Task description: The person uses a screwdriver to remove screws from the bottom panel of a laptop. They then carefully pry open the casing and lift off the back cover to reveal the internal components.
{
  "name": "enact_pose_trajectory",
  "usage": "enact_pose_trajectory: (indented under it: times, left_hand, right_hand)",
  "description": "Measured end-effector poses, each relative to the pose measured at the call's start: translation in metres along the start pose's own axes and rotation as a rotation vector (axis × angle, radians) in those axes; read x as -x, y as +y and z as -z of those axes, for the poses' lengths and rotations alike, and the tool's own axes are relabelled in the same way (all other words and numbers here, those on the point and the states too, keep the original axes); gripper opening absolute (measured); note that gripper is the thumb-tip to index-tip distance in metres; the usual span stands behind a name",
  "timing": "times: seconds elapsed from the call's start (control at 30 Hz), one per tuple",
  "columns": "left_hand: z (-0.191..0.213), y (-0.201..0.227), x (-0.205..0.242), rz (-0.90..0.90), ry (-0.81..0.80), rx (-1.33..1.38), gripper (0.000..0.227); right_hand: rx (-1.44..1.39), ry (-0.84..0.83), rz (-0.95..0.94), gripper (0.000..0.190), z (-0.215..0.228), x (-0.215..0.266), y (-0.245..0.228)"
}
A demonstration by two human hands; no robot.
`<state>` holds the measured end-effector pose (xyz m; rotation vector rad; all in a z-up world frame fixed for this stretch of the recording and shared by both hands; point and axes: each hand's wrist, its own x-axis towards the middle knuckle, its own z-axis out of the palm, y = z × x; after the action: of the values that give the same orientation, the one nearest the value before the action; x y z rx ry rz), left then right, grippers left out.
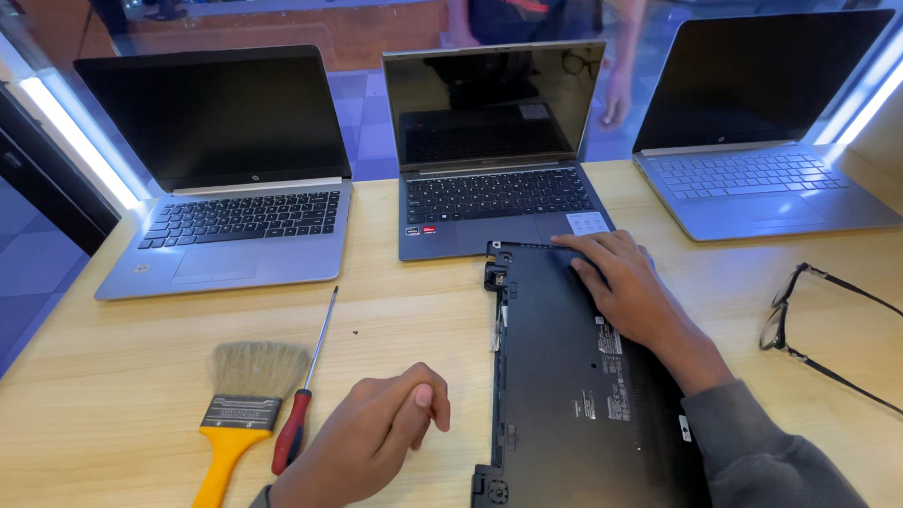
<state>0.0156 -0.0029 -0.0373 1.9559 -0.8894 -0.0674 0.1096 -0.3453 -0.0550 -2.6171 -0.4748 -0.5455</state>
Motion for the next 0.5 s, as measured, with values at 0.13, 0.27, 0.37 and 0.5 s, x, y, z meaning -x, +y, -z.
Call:
enact_pose_trajectory:
  times: [0.13, 0.27, 0.37, 0.5]
  left_hand:
    - [0.002, 0.005, -0.001, -0.095, 0.02, 0.005, 0.036]
    - [0.002, 0.008, -0.003, -0.2, 0.034, -0.018, 0.032]
    - [0.001, 0.006, -0.003, -0.28, 0.053, -0.024, 0.027]
    - [-0.001, 0.009, -0.003, -0.165, 0.098, 0.238, 0.012]
  right_hand:
    - [0.002, 0.024, 0.042, 0.037, 0.005, -0.001, -0.006]
    - [0.021, 0.055, 0.061, 0.038, 0.01, -0.001, -0.005]
    - [0.014, 0.041, 0.054, 0.038, 0.004, -0.001, 0.0]
    - [0.009, -0.08, -0.039, 0.038, -0.01, -0.002, 0.007]
